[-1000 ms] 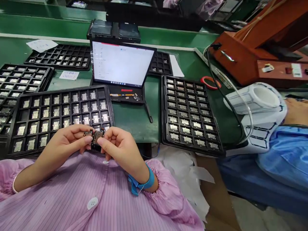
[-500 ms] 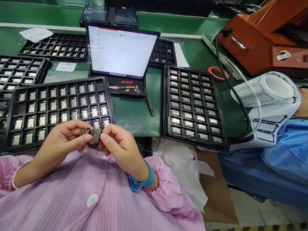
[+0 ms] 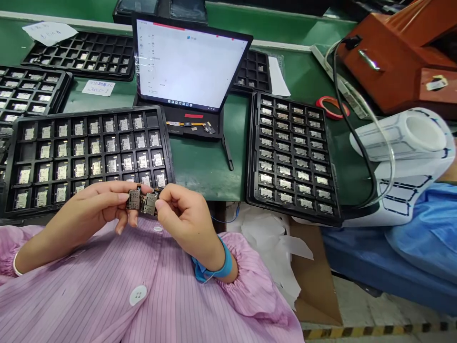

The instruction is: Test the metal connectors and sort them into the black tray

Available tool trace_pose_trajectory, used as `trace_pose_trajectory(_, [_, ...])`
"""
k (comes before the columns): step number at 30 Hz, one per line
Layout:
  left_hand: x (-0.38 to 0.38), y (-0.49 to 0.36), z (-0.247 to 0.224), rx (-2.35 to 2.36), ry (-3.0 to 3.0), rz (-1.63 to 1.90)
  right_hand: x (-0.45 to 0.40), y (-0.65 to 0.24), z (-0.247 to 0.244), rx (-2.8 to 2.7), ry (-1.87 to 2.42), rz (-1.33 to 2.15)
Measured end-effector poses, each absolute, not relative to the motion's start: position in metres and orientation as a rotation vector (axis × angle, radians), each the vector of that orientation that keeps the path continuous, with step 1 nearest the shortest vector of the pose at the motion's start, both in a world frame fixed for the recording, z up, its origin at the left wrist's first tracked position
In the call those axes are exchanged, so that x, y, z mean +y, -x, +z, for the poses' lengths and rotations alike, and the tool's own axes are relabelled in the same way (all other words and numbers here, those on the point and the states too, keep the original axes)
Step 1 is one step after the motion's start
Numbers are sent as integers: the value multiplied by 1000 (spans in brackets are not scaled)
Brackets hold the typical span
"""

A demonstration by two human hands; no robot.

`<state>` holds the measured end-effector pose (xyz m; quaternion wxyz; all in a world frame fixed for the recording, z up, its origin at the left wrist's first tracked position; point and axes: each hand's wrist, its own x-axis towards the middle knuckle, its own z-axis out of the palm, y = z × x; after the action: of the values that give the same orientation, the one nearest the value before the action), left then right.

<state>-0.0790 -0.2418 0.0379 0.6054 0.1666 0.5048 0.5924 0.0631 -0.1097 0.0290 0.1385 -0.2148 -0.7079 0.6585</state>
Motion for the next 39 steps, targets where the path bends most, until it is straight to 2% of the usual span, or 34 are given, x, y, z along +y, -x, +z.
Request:
trace_pose_trajectory(26, [-241,84,35,1156,-418,1356,-106,-56,26,-2184,625,1721])
trace_pose_trajectory(39, [-241,85,40,1108,-286,1306,-103,-54,24,-2157,609,1765])
